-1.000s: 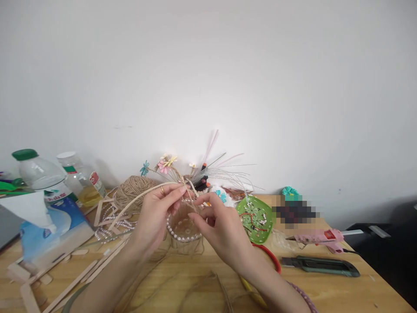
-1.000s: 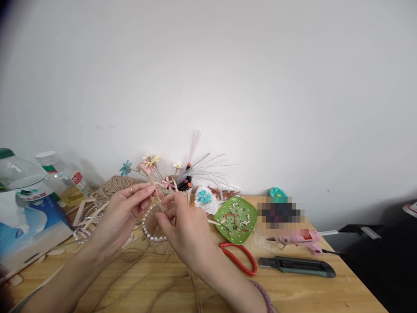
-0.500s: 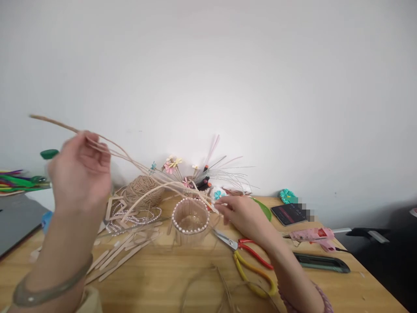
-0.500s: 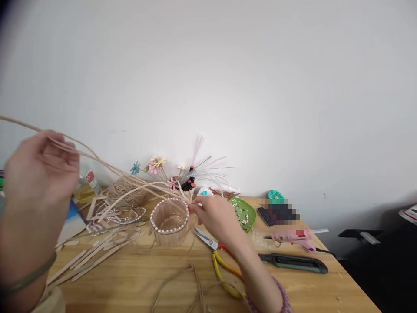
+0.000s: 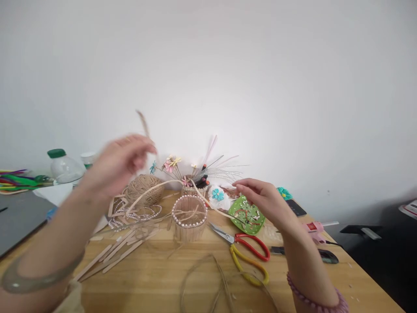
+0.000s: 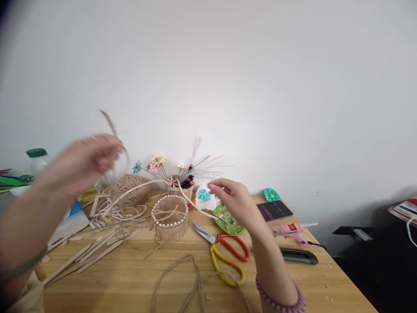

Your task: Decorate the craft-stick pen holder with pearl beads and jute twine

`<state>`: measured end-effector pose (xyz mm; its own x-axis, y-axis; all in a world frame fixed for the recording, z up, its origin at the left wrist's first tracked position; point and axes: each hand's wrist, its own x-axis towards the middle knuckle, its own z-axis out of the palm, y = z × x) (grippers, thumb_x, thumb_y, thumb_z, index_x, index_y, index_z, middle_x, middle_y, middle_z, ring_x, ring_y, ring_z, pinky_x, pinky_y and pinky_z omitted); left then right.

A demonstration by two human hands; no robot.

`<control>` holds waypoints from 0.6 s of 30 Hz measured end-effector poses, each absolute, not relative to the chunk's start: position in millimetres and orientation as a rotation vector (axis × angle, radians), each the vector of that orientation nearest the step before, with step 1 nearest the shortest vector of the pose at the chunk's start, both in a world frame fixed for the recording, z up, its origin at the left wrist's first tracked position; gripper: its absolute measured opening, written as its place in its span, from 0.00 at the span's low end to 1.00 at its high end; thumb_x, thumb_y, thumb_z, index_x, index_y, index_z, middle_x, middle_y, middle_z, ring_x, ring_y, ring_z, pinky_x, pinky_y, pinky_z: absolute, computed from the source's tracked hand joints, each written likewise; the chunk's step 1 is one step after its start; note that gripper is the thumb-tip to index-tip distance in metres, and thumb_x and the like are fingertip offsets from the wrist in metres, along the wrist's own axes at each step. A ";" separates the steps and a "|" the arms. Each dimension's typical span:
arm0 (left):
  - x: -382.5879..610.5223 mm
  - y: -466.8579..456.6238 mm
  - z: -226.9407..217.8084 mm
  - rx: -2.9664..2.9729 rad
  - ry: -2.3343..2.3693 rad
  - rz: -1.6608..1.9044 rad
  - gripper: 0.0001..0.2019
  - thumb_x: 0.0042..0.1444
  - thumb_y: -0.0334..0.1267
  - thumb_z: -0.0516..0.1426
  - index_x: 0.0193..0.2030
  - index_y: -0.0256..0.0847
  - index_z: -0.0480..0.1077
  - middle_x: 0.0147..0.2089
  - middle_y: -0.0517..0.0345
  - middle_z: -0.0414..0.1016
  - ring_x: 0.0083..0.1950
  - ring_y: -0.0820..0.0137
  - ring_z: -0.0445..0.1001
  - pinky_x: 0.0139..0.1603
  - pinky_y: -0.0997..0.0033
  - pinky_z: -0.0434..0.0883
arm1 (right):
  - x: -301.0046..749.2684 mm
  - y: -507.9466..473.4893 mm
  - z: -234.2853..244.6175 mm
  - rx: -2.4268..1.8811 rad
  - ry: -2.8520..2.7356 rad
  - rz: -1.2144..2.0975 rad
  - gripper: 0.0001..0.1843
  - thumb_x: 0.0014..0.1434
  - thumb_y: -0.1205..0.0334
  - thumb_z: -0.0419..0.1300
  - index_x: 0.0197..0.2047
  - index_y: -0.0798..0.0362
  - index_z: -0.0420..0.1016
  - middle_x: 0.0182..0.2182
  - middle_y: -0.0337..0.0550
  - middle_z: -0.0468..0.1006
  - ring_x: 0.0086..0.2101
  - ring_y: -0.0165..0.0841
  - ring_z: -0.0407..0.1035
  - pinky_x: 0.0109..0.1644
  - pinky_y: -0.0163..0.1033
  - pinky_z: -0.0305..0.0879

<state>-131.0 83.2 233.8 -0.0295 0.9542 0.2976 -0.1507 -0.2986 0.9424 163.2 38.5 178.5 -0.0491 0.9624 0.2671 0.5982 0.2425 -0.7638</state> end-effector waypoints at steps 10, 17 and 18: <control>-63.7 72.9 155.5 1.439 0.947 1.046 0.07 0.49 0.37 0.59 0.25 0.38 0.70 0.20 0.67 0.66 0.19 0.81 0.53 0.19 0.78 0.50 | 99.2 53.7 166.4 -0.935 -1.668 1.430 0.15 0.57 0.63 0.55 0.47 0.55 0.71 0.37 0.44 0.75 0.30 0.29 0.74 0.29 0.32 0.68; -71.1 84.7 151.2 1.364 0.988 1.011 0.09 0.47 0.41 0.61 0.23 0.37 0.72 0.20 0.65 0.66 0.21 0.79 0.53 0.21 0.76 0.49 | 96.1 67.4 158.2 -1.051 -1.777 1.121 0.13 0.57 0.68 0.55 0.46 0.54 0.73 0.31 0.39 0.75 0.31 0.28 0.68 0.35 0.34 0.63; -72.0 86.1 150.8 1.354 1.000 1.013 0.09 0.46 0.41 0.61 0.24 0.37 0.73 0.20 0.65 0.65 0.20 0.79 0.52 0.20 0.76 0.49 | 97.1 68.3 158.7 -1.091 -1.822 1.034 0.12 0.57 0.68 0.55 0.44 0.53 0.74 0.30 0.38 0.75 0.31 0.28 0.67 0.34 0.33 0.62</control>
